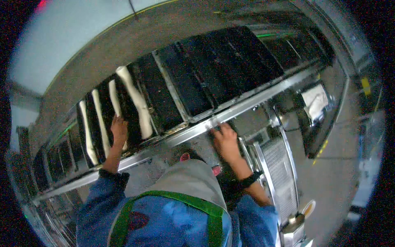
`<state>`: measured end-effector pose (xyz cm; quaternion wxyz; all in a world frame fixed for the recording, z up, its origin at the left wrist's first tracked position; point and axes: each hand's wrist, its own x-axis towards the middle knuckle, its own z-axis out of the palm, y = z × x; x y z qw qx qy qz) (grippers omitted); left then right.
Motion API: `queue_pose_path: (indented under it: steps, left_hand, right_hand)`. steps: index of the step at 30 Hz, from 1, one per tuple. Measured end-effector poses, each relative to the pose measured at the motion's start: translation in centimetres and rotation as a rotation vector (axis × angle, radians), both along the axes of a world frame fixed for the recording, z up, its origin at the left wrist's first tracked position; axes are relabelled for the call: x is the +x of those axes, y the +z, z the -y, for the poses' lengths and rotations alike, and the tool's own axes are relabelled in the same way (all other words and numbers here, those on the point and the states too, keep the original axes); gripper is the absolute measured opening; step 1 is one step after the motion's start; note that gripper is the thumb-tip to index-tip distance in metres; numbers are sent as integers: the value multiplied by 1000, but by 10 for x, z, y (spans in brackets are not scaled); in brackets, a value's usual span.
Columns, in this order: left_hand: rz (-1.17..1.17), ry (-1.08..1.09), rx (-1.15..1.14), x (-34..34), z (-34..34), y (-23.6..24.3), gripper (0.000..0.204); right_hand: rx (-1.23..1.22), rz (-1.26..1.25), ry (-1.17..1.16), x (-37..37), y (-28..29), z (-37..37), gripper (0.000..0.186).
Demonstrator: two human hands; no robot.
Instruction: Placing long rolls of dough into a conveyor system and proofing trays on a production line.
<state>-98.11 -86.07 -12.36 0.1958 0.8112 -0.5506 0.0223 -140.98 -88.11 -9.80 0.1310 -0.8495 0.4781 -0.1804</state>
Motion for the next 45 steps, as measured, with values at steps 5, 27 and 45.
queue_pose_path:
  steps: [5, 27, 45]
  left_hand:
    - [-168, -94, -109, 50, -3, -48, 28]
    - [232, -266, 96, -96, 59, 54, 41]
    - [168, -526, 182, -107, 7, 107, 38]
  right_hand:
    - [23, -141, -583, -161, -63, -65, 50]
    - [537, -751, -1548, -315, -64, -469, 67]
    - [38, 804, -1176, -329, 116, -362, 43]
